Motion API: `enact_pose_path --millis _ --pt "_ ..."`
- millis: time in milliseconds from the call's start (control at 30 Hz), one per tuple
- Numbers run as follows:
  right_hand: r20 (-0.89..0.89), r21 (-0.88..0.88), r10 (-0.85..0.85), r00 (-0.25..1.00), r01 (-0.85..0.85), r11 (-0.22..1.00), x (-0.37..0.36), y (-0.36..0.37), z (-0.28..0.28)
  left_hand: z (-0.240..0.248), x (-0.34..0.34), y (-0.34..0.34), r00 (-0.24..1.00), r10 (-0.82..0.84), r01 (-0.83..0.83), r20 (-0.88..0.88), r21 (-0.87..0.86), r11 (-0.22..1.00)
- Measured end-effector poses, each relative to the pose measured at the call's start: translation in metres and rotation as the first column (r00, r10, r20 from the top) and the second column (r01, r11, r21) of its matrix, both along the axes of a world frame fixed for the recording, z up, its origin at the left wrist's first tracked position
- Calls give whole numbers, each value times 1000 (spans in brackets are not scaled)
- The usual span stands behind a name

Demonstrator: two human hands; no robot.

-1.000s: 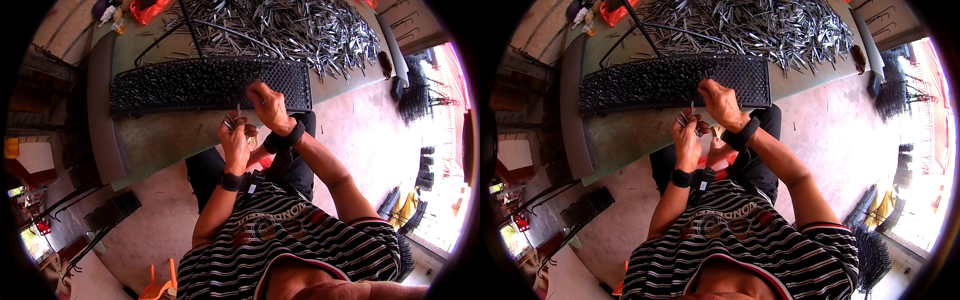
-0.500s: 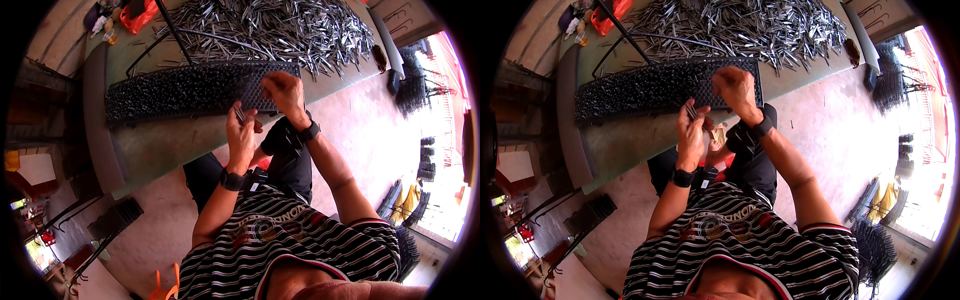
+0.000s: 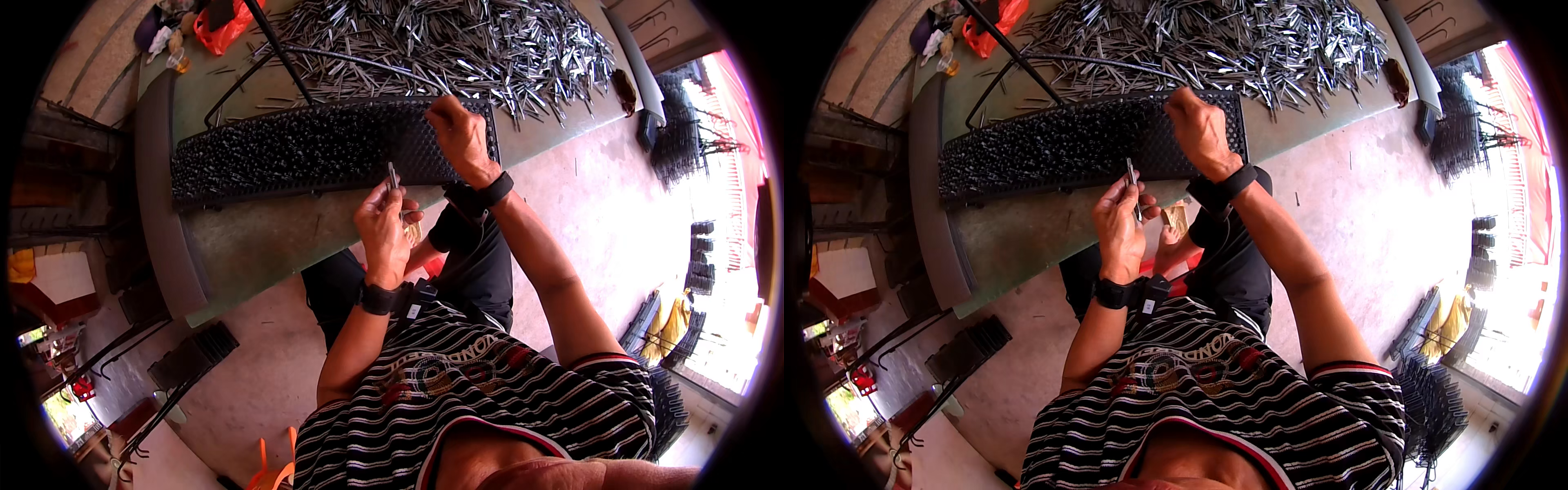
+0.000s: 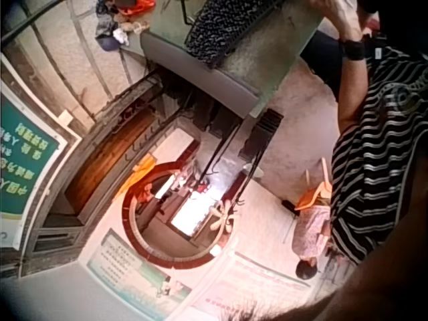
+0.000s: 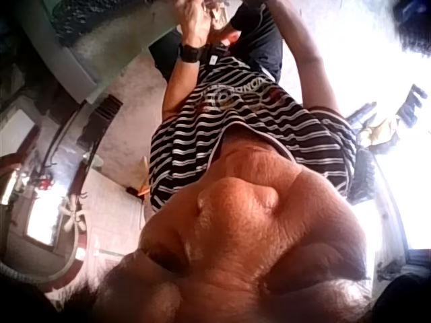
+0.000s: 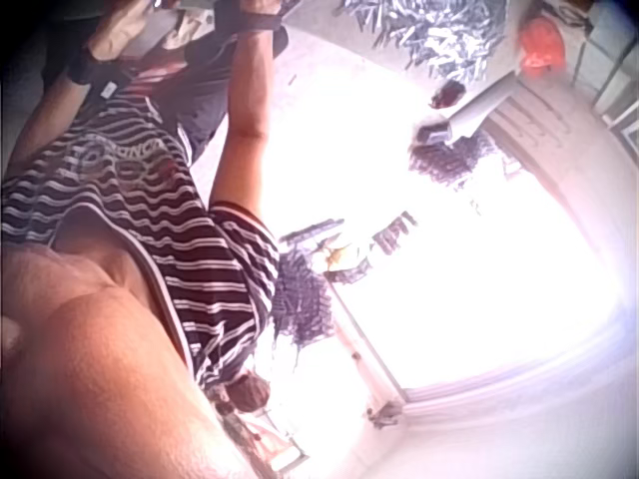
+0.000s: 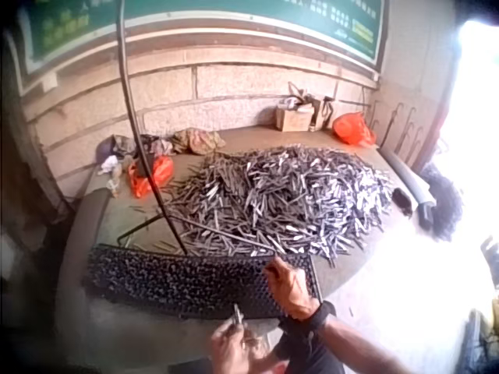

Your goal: The person picks up small metal pins from a large pile on a table and inserts them one by one into the individual holes of a black rectangular grid template.

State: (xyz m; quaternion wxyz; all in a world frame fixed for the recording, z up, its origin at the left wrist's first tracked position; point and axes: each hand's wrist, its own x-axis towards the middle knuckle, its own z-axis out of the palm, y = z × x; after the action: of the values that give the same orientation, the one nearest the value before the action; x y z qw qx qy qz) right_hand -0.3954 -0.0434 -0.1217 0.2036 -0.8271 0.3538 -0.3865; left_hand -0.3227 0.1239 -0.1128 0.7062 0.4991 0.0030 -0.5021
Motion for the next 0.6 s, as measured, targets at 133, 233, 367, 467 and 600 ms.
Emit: enact_pose_path --millis 133,233,367,467,600 --pt "-229 -218 -41 973 -10 976 0 6 12 -3 0 1 1000 19 -18 9 -62 998" --pt "-106 110 18 994 -6 994 -3 22 26 -1 -2 -1 1000 24 -23 10 -61 998" --pt "53 590 320 946 -288 755 -9 41 28 2 -7 -8 1000 1 -1 6 -86 996" --pt "9 660 315 949 -242 711 -13 42 22 -7 -11 -10 1000 3 -1 22 -113 994" --pt "-27 653 309 951 -218 725 -19 48 20 -8 -14 -10 1000 24 -22 15 -139 990"
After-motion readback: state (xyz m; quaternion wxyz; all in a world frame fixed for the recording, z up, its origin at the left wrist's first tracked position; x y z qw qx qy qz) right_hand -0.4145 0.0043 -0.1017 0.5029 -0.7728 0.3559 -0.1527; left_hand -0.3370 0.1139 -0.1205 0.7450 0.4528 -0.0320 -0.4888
